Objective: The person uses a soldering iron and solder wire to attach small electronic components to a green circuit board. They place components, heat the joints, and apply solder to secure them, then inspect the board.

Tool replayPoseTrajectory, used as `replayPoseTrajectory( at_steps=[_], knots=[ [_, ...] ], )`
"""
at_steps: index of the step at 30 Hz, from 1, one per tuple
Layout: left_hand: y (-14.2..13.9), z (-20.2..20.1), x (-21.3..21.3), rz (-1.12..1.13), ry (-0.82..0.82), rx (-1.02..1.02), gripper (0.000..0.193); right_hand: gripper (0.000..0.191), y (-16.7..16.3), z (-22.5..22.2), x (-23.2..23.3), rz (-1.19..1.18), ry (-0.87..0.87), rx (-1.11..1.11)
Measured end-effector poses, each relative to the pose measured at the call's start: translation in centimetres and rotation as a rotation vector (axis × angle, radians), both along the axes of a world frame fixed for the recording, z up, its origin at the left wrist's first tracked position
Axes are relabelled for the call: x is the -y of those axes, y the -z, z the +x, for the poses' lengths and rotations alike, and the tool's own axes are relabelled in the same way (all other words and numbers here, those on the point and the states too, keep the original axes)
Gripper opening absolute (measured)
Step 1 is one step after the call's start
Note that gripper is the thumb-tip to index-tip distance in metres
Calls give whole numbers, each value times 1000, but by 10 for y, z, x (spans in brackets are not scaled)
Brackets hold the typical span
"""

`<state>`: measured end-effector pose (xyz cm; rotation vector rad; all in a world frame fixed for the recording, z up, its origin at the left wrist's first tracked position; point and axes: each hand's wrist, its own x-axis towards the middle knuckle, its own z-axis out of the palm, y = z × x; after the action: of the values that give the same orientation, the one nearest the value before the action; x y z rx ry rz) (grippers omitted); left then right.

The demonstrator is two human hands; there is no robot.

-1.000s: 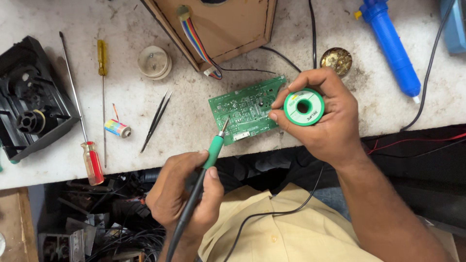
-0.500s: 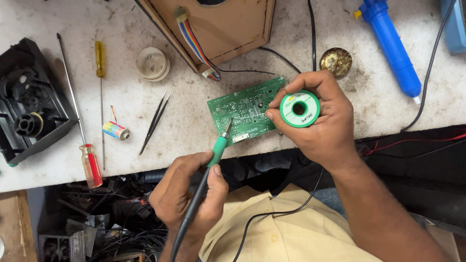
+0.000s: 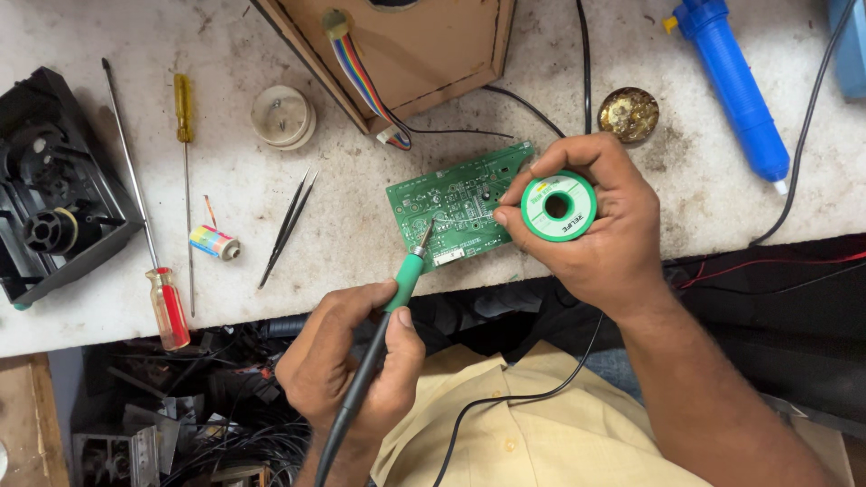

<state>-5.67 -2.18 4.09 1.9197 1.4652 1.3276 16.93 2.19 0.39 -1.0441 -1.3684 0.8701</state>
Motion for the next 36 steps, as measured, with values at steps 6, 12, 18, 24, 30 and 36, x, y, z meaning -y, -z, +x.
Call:
replayPoseTrajectory(
  at_steps=[6,12,18,24,30,36],
  knots=[
    [0,0,0,-34,-9,24,22,42,2,0,0,-23,-30,-35],
    [0,0,-1,-23,10,38,22,42,2,0,-1,-19,-28,-19],
    [-1,-3,-2,-45,24,31,23,41,2,1,-1,-9,-38,6],
    [1,-4,-2,-25,19,25,22,41,2,0,0,-19,-33,8],
    [1,-2,0,-46,10,42,21,40,2,-1,-1,-24,-27,34],
    [1,-2,1,-49,-3,31,21,39,0,-3,0,-33,-16,45]
  ],
)
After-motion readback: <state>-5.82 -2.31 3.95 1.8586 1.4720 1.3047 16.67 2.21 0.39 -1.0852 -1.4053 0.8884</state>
